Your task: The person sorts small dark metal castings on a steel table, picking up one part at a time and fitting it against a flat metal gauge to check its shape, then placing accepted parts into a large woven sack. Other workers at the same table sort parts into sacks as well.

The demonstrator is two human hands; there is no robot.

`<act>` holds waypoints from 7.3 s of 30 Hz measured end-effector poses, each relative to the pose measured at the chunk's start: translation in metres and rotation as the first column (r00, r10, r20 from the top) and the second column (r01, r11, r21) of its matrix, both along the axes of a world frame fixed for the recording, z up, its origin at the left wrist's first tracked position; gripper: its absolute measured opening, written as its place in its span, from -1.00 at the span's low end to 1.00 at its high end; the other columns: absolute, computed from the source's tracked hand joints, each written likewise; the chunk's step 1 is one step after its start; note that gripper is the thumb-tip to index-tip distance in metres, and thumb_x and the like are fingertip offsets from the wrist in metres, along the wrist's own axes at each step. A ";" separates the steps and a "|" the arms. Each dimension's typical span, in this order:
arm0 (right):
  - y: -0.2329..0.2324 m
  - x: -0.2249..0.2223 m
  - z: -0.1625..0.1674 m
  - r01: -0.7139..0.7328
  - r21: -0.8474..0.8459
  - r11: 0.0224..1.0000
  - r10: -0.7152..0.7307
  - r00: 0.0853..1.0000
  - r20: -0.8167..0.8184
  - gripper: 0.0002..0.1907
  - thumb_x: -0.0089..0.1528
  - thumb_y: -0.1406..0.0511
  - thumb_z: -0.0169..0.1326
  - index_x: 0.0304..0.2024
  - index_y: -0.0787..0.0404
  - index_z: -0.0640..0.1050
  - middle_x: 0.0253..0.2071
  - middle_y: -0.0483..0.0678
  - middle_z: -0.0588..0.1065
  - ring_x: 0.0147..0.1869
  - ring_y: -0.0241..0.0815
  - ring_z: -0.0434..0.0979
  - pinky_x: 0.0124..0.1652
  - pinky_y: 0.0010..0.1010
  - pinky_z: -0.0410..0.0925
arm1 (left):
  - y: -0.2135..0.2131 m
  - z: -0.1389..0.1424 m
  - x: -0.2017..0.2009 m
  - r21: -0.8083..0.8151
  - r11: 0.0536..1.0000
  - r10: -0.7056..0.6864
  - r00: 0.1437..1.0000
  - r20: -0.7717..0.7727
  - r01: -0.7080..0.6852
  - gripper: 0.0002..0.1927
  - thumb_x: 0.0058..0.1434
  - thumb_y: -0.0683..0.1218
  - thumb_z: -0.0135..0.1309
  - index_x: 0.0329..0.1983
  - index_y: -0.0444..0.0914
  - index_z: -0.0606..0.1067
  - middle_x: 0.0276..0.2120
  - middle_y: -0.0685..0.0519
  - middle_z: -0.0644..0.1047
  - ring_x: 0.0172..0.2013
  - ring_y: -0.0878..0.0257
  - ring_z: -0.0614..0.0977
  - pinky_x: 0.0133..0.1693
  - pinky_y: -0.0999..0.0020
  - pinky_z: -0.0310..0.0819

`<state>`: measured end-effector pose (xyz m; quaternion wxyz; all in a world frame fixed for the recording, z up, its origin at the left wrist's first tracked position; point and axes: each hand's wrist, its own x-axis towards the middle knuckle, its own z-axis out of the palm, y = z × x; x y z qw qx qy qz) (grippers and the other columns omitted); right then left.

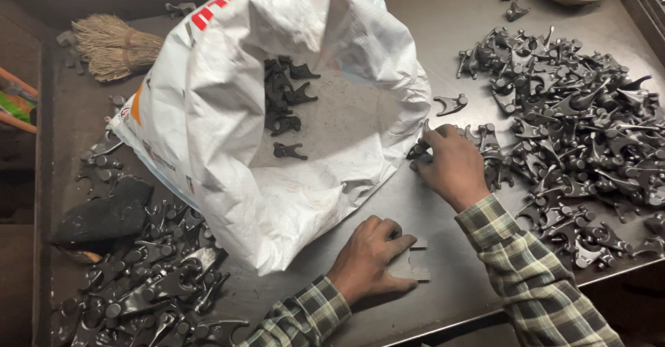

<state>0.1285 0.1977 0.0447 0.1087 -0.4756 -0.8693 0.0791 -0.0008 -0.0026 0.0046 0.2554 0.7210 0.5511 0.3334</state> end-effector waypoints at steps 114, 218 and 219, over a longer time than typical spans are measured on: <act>-0.004 0.208 0.014 0.018 -0.140 0.990 0.039 0.920 0.389 -0.32 -0.05 0.49 0.18 0.12 -0.08 0.58 0.00 -0.04 0.43 -0.08 -0.02 0.60 -0.20 -0.25 0.51 | 0.006 0.008 0.006 -0.052 0.999 0.003 1.000 -0.021 -0.004 -0.29 -0.20 0.11 0.45 0.05 -0.24 0.60 -0.08 -0.07 0.51 -0.07 0.02 0.48 -0.02 0.11 0.44; -0.023 0.033 0.125 -0.582 -0.272 0.766 0.192 0.611 -0.768 -0.22 0.27 0.12 0.18 0.41 0.31 0.20 0.44 0.28 0.22 0.31 0.12 0.40 0.14 -0.18 0.40 | 0.003 0.005 0.003 -0.020 1.000 0.007 1.000 -0.019 -0.008 -0.30 -0.17 0.15 0.45 0.06 -0.19 0.61 -0.08 -0.01 0.50 -0.06 0.07 0.48 0.01 0.15 0.44; -0.018 0.029 0.129 -0.492 -0.213 0.844 0.194 0.650 -0.735 -0.29 0.29 0.09 0.14 0.37 0.29 0.28 0.41 0.28 0.29 0.20 0.10 0.52 0.04 -0.19 0.47 | 0.003 0.004 0.003 -0.023 1.000 0.011 1.000 -0.015 -0.011 -0.30 -0.18 0.14 0.45 0.05 -0.19 0.61 -0.08 -0.02 0.50 -0.06 0.07 0.48 0.01 0.15 0.45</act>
